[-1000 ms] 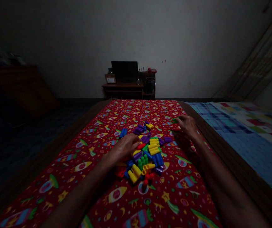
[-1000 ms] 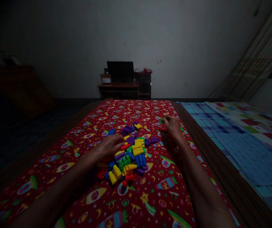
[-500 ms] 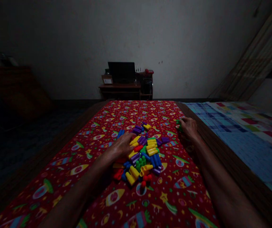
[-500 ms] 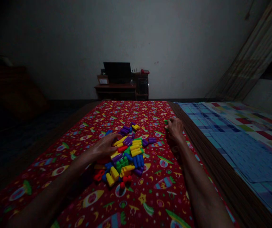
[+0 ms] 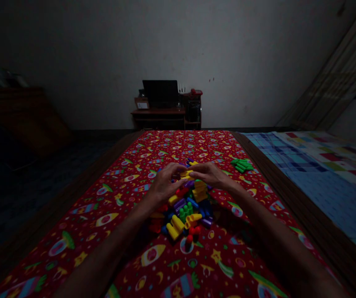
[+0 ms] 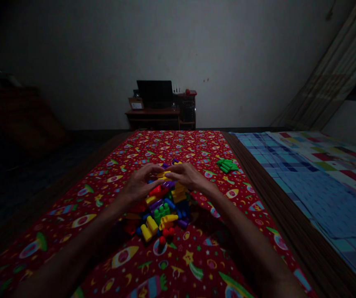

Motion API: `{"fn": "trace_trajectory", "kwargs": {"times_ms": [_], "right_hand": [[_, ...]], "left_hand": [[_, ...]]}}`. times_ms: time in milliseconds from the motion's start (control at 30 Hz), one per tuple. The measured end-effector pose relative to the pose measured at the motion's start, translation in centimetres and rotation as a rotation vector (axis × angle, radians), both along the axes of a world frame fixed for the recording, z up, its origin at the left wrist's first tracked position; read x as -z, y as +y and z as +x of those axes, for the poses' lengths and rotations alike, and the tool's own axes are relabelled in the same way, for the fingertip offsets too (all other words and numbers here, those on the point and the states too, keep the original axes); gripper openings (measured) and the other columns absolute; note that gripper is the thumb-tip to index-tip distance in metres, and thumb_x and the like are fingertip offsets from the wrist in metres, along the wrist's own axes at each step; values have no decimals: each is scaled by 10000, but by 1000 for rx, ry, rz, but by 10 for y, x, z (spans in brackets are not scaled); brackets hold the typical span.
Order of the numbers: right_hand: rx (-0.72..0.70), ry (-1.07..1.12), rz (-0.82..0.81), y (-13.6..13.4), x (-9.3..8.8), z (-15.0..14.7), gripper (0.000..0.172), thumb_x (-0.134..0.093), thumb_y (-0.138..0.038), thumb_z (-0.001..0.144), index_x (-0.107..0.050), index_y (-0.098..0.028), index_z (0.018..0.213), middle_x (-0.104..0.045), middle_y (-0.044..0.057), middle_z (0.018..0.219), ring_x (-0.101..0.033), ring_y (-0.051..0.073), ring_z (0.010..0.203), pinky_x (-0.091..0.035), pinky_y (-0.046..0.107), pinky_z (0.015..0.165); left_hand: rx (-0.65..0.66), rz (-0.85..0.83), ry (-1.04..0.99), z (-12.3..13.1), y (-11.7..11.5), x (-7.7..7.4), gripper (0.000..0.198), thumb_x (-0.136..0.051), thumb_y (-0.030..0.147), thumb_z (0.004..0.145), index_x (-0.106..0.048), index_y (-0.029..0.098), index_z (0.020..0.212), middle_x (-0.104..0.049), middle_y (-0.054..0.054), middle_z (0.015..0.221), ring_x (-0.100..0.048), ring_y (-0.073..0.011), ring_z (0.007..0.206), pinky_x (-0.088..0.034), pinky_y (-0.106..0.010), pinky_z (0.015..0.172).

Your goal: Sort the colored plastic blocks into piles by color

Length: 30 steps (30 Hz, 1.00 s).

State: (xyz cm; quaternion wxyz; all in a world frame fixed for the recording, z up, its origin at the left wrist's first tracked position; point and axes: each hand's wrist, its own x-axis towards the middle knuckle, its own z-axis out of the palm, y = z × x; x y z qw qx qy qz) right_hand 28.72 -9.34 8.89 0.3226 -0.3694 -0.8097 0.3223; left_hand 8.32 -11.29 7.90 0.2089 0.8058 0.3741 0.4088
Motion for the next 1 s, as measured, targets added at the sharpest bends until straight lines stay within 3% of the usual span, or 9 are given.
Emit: {"fn": "trace_trajectory", "kwargs": {"times_ms": [100, 200, 333, 467, 600, 767, 900, 1000], "right_hand": [[4, -38, -12, -1, 1, -2, 353, -535, -416, 832, -720, -122, 896, -656, 4, 720, -575, 140, 648, -389, 216, 569], [344, -152, 155, 14, 3, 27, 333, -518, -384, 858, -726, -124, 874, -661, 26, 726, -586, 158, 674, -399, 235, 613], [872, -407, 353, 35, 12, 83, 293, -534, -320, 864, -731, -117, 940, -684, 129, 894, -604, 220, 853, -420, 293, 774], [1133, -526, 311, 42, 27, 126, 356, -487, -342, 884, -729, -107, 997, -672, 183, 978, -590, 248, 900, -423, 339, 807], [1193, -535, 226, 44, 41, 144, 393, -429, -343, 893, -740, -112, 960, -691, 178, 903, -606, 254, 850, -431, 340, 756], [1182, -501, 122, 44, 47, 144, 363, -438, -306, 878, -739, -107, 917, -701, 183, 926, -616, 253, 892, -439, 336, 788], [1217, -413, 251, 43, 37, 136, 354, -434, -299, 874, -720, -111, 967, -695, 180, 977, -607, 252, 914, -434, 354, 820], [1039, -347, 326, 39, 21, 117, 335, -444, -288, 869, -729, -112, 883, -707, 149, 882, -616, 225, 814, -426, 307, 751]], "left_hand": [[31, 41, 42, 5, -6, 0, 202, -553, 237, 827, -572, 187, 1022, -616, -57, 1032, -644, -174, 924, -566, -311, 781], [2, 62, 125, 8, -10, 5, 213, -546, 214, 835, -556, 185, 1046, -634, -62, 1020, -647, -188, 924, -558, -327, 799], [28, 39, 335, 13, -14, 22, 169, -535, 200, 849, -606, 186, 1001, -678, -65, 985, -653, -211, 931, -538, -345, 835], [29, 50, 390, 14, -14, 36, 257, -527, 241, 877, -628, 179, 1104, -682, -95, 1087, -638, -232, 1026, -507, -361, 905], [7, 31, 445, 11, -12, 39, 358, -597, 292, 843, -597, 188, 1186, -656, -103, 1151, -627, -241, 1053, -501, -359, 907], [-57, -77, 581, 14, -11, 37, 327, -633, 295, 794, -636, 163, 1092, -686, -103, 1041, -643, -262, 991, -506, -349, 854], [-85, -132, 586, 15, -8, 27, 240, -631, 237, 747, -676, 182, 977, -706, -65, 953, -659, -238, 914, -507, -312, 806], [-158, -117, 487, 12, -6, 18, 210, -620, 235, 740, -681, 196, 937, -713, -47, 939, -663, -221, 868, -512, -303, 781]]}}
